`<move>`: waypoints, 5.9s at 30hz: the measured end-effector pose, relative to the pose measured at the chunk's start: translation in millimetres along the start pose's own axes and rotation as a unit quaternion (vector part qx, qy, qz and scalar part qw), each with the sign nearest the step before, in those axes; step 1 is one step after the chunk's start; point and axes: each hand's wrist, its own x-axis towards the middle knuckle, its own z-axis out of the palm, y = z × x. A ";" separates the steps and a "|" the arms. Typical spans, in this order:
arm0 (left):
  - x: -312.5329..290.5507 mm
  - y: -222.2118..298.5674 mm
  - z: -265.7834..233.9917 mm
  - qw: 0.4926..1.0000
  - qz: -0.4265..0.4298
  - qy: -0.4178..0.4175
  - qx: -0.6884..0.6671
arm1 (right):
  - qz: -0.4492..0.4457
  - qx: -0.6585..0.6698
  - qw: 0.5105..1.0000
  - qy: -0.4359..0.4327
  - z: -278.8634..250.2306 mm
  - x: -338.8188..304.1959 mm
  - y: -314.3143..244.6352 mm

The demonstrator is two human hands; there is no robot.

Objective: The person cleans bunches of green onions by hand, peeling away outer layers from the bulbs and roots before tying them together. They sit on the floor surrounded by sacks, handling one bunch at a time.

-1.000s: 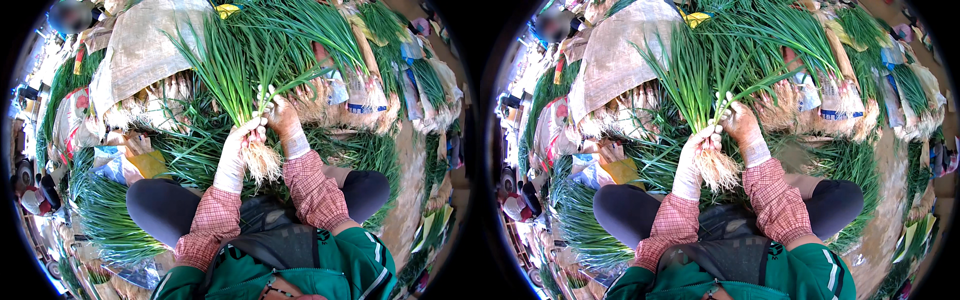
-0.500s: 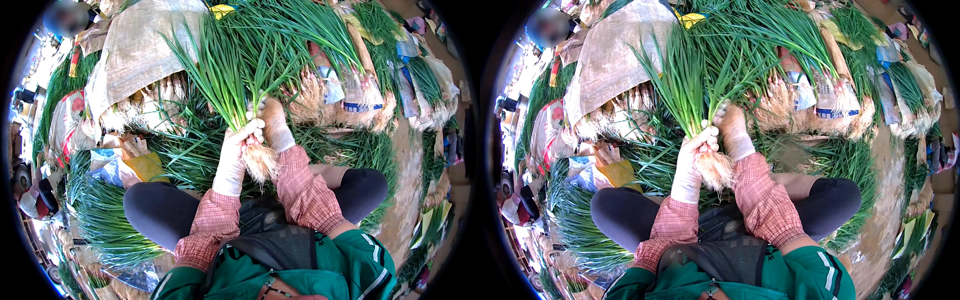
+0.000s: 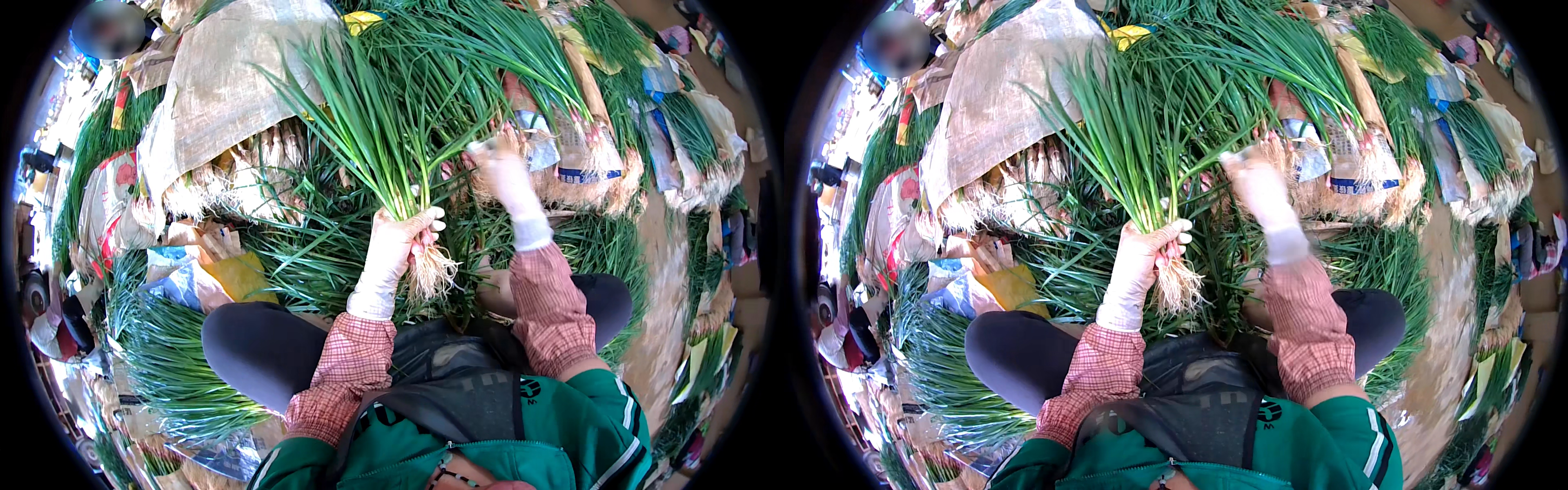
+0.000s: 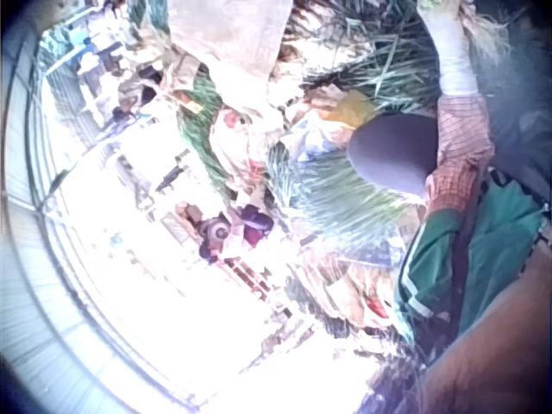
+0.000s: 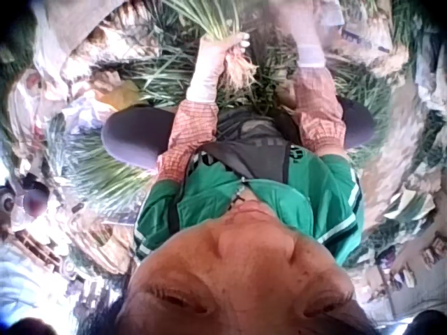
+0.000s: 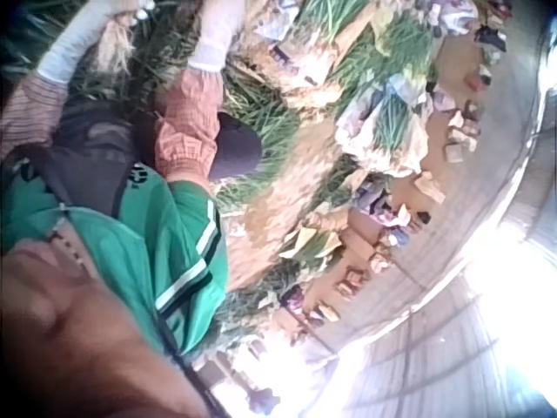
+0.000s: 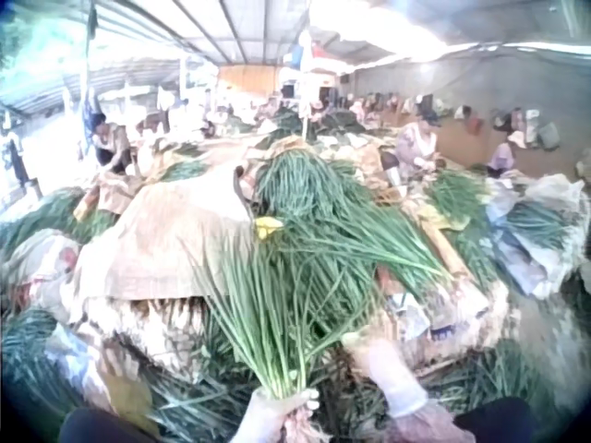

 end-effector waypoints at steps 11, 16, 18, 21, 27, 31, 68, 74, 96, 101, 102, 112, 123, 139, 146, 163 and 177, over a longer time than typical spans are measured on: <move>-18.9 29.6 -6.1 0.951 -0.116 -0.127 -0.255 | -0.082 0.115 0.988 -0.060 65.4 31.9 26.4; -38.1 74.3 -0.8 0.962 0.100 -0.130 -0.217 | -0.372 0.134 0.918 -0.020 17.8 66.1 63.3; -36.2 75.6 -0.6 0.967 0.129 -0.104 -0.192 | 0.010 0.222 0.971 0.084 -8.1 95.2 74.1; -25.4 71.6 7.4 0.964 0.152 -0.107 -0.192 | 0.056 -0.068 0.994 0.060 14.7 140.5 92.9; -3.6 59.3 -10.7 0.955 0.064 -0.161 -0.243 | 0.013 0.012 1.000 0.022 -7.6 152.7 84.1; -4.2 52.7 -15.2 0.974 0.089 -0.107 -0.181 | -0.090 0.249 0.964 0.022 -31.6 63.8 2.4; 11.9 7.7 -36.7 0.997 -0.030 0.063 0.021 | -0.349 -0.094 0.932 -0.007 76.7 -43.1 -29.3; 9.0 8.4 -27.3 0.995 -0.007 0.091 0.048 | -0.435 -0.176 0.882 -0.037 35.4 -24.2 -54.2; 10.6 5.9 -41.7 0.991 -0.055 0.090 0.087 | -0.453 -0.257 0.853 -0.018 74.6 -25.3 -51.7; 2.8 16.1 -38.1 0.998 -0.032 0.056 -0.007 | -0.188 0.052 0.965 -0.175 88.6 -18.7 -38.6; 4.2 19.1 -41.9 0.999 -0.015 0.049 0.017 | -0.231 0.076 0.950 -0.194 92.0 -39.2 -44.2; 2.7 23.6 -45.5 0.996 -0.054 0.043 0.058 | -0.107 0.159 0.980 -0.060 83.5 -61.4 35.9; -5.0 4.9 -38.7 0.990 -0.058 0.046 0.120 | 0.093 0.512 0.831 -0.198 101.8 -70.9 -25.2; -15.0 41.1 -37.1 0.999 0.018 -0.010 0.034 | -0.058 0.362 0.911 -0.190 59.6 -60.1 -45.7; 3.9 16.1 -31.1 0.999 -0.025 0.022 -0.002 | -0.017 0.294 0.925 -0.241 14.4 -70.8 -3.9; 19.1 8.2 -26.8 0.999 -0.008 -0.037 -0.021 | 0.204 -0.242 0.925 0.211 -170.0 -256.9 293.5; 21.0 -24.7 -27.4 0.997 -0.072 -0.022 -0.014 | -0.239 -0.095 0.956 0.143 51.0 0.2 24.0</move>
